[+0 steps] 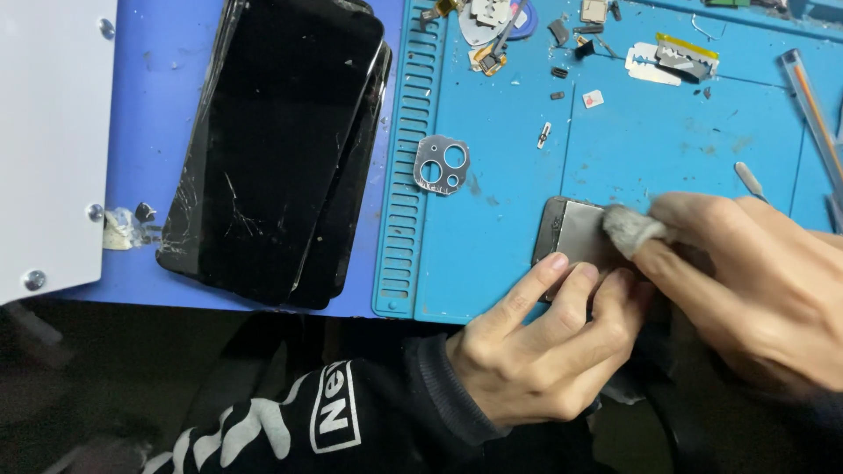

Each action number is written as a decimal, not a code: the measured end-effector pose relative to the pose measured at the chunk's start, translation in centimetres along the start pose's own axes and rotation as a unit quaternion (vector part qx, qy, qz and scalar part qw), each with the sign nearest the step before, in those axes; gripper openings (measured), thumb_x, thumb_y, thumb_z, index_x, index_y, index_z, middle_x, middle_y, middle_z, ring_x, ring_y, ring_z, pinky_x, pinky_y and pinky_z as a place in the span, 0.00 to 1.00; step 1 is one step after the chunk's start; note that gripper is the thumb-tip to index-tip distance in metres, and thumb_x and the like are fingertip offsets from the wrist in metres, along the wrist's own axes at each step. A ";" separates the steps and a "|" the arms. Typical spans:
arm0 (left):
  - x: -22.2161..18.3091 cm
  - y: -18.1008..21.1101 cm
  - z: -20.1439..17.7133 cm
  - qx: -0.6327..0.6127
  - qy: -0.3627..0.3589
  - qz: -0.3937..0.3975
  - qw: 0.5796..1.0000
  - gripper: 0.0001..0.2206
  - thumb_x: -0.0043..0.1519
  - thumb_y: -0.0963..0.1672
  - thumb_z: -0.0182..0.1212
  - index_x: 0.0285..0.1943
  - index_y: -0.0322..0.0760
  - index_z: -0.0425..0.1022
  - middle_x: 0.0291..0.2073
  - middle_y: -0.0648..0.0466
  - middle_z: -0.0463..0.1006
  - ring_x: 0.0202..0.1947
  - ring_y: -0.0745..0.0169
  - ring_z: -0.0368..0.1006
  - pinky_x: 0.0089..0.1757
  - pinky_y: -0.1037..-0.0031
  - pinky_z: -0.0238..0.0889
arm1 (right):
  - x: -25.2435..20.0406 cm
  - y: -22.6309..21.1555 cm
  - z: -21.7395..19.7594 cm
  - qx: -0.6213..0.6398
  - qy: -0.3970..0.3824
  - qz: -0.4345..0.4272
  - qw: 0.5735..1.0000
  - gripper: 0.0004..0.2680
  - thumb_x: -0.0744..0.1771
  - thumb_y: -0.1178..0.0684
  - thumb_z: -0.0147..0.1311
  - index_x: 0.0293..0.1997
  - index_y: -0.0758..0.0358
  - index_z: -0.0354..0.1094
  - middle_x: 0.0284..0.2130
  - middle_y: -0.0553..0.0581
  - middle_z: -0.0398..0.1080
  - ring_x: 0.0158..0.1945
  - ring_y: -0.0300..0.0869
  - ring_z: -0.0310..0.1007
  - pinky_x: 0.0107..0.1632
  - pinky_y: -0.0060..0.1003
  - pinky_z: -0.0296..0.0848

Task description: The person holds a detached smartphone display panel on a blue repair mat and scrapes residual adhesive off its metal back with a small blade. They then wipe the panel's surface repeatedly with a gray cloth, repositioning the panel and continuing to wipe the edges and back.

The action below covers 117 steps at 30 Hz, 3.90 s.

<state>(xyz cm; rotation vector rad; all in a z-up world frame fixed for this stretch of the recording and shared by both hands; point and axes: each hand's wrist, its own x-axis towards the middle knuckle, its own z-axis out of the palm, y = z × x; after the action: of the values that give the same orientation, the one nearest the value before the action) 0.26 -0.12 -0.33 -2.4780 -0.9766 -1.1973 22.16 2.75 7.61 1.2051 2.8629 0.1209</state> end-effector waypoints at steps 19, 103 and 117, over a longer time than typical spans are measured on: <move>0.5 0.0 -0.2 0.005 -0.006 0.007 1.000 0.12 0.66 0.46 0.55 0.52 0.41 0.83 0.48 0.60 0.77 0.52 0.65 0.75 0.60 0.69 0.68 | 0.6 -1.1 -0.6 -0.016 0.019 0.008 1.000 0.20 0.60 0.57 0.58 0.59 0.65 0.74 0.48 0.59 0.71 0.40 0.44 0.76 0.36 0.38 0.76; 0.4 1.4 -5.0 -0.145 0.003 -0.011 0.989 0.20 0.66 0.43 0.59 0.67 0.35 0.69 0.59 0.47 0.77 0.63 0.48 0.70 0.67 0.54 0.62 | -7.4 -6.0 -2.8 0.249 0.196 0.064 0.946 0.12 0.56 0.55 0.65 0.38 0.56 0.70 0.49 0.61 0.74 0.54 0.55 0.76 0.53 0.44 0.74; -3.1 -1.7 -11.8 -0.550 -0.150 -0.232 0.789 0.13 0.63 0.46 0.68 0.48 0.31 0.76 0.33 0.54 0.80 0.33 0.68 0.76 0.38 0.77 0.70 | 9.0 -1.6 -7.0 0.298 0.154 -0.010 0.942 0.20 0.64 0.52 0.63 0.62 0.62 0.62 0.53 0.57 0.74 0.56 0.45 0.76 0.57 0.42 0.75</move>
<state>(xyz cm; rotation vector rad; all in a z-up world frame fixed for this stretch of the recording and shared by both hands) -9.45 -5.70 4.81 -3.5217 -1.2406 -2.0023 14.29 7.61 14.41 1.3276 3.3114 -0.6654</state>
